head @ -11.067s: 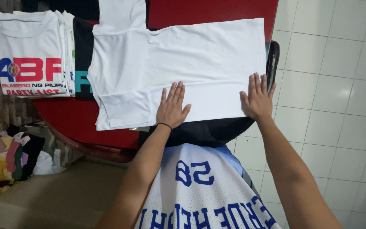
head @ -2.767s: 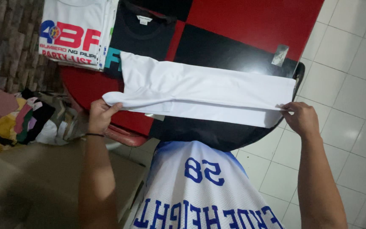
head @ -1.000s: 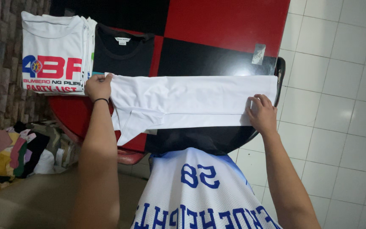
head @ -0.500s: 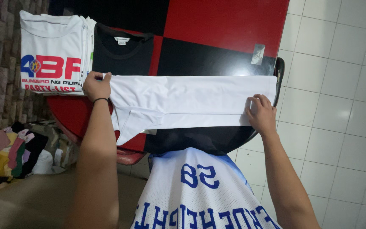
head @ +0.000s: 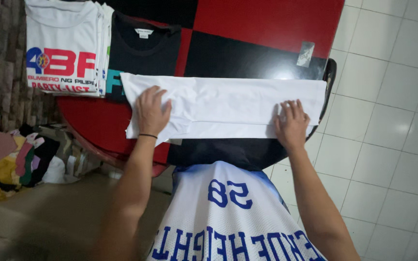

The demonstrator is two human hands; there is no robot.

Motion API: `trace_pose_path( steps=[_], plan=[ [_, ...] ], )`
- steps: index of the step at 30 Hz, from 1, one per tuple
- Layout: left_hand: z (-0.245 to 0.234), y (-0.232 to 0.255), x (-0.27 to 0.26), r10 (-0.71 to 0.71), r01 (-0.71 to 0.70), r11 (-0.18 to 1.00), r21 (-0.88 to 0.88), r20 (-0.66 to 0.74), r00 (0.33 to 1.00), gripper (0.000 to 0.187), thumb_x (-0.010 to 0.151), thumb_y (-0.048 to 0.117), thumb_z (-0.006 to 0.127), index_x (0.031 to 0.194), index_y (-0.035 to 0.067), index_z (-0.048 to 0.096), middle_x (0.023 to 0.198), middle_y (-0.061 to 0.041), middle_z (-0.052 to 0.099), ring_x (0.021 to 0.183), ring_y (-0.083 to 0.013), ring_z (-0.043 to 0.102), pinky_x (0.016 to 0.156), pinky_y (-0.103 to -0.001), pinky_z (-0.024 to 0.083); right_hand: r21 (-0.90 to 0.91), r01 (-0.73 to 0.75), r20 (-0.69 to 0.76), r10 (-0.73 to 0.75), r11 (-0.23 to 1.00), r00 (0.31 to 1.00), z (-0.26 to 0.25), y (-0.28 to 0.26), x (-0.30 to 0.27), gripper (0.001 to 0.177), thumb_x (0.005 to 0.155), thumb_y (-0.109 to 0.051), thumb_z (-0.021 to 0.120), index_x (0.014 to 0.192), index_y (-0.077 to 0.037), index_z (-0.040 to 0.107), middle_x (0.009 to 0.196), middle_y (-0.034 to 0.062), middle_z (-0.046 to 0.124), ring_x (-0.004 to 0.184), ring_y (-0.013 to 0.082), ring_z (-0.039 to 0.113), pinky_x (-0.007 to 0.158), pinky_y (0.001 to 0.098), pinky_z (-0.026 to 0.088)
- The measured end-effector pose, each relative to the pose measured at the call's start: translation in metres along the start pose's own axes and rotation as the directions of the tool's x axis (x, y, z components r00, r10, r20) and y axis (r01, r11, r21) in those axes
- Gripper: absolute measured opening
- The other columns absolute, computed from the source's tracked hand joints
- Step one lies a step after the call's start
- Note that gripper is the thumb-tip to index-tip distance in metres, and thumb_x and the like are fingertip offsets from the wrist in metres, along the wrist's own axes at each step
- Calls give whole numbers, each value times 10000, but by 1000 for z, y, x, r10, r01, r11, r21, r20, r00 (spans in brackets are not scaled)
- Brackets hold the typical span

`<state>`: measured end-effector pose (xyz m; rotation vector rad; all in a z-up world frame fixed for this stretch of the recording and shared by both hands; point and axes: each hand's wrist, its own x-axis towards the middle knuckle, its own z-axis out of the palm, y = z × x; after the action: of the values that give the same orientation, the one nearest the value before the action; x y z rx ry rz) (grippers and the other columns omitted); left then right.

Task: The person folds a white t-shirt on a red and black checkered table. They smooth the shirt, fold the sides inward, then fold the bottom up and the top down to create a compact rectangle.

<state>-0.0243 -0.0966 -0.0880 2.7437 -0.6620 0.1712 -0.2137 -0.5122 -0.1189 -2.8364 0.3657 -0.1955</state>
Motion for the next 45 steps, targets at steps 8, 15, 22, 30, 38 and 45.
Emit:
trace_pose_path(
  steps=[8,15,22,30,38,45],
  plan=[
    [-14,-1,-48,-316,316,949,13,53,947,430,929,384,738,1197,63,641,1289,-159,608,1288,-347,509,1114,-537,374,85,97,49,-101,992,994,3,-43,9,522,912,-205,701,1409,-106,577,1506,164,521,1500,393,365,1144,604,298],
    [-15,-27,-88,-468,479,854,-202,105,878,552,750,390,874,1149,79,656,1053,-107,696,1075,-355,617,920,-546,457,338,324,51,-361,884,931,11,-112,30,369,913,-167,727,1270,-84,678,1382,143,629,1431,366,470,1130,506,406],
    [-22,-21,-98,-241,238,927,-291,24,970,169,799,182,813,889,105,692,1071,-117,725,1057,-353,638,932,-488,505,422,465,125,-558,779,821,9,-190,44,353,871,-165,721,1214,-82,703,1332,115,652,1400,342,488,1040,483,440],
    [-40,6,-111,237,-154,918,-365,193,952,105,751,81,743,824,64,669,848,-102,693,862,-297,681,856,-454,539,404,447,182,-549,798,815,5,-193,27,331,906,-181,698,1224,-88,702,1326,109,660,1391,331,497,1046,469,443],
    [-59,20,-105,177,-81,934,-349,252,951,147,768,198,785,768,79,699,830,-109,692,821,-305,669,757,-442,537,378,348,219,-448,858,867,7,-170,18,340,900,-165,704,1233,-97,702,1334,127,660,1384,334,497,1070,486,428],
    [-13,21,-38,44,-36,980,-195,38,998,347,941,220,684,1253,68,689,1365,-126,620,1341,-302,523,1152,-465,400,277,315,39,-338,908,940,29,-133,31,406,951,-145,675,1351,-103,621,1439,150,587,1465,376,425,1114,533,398]
  ],
)
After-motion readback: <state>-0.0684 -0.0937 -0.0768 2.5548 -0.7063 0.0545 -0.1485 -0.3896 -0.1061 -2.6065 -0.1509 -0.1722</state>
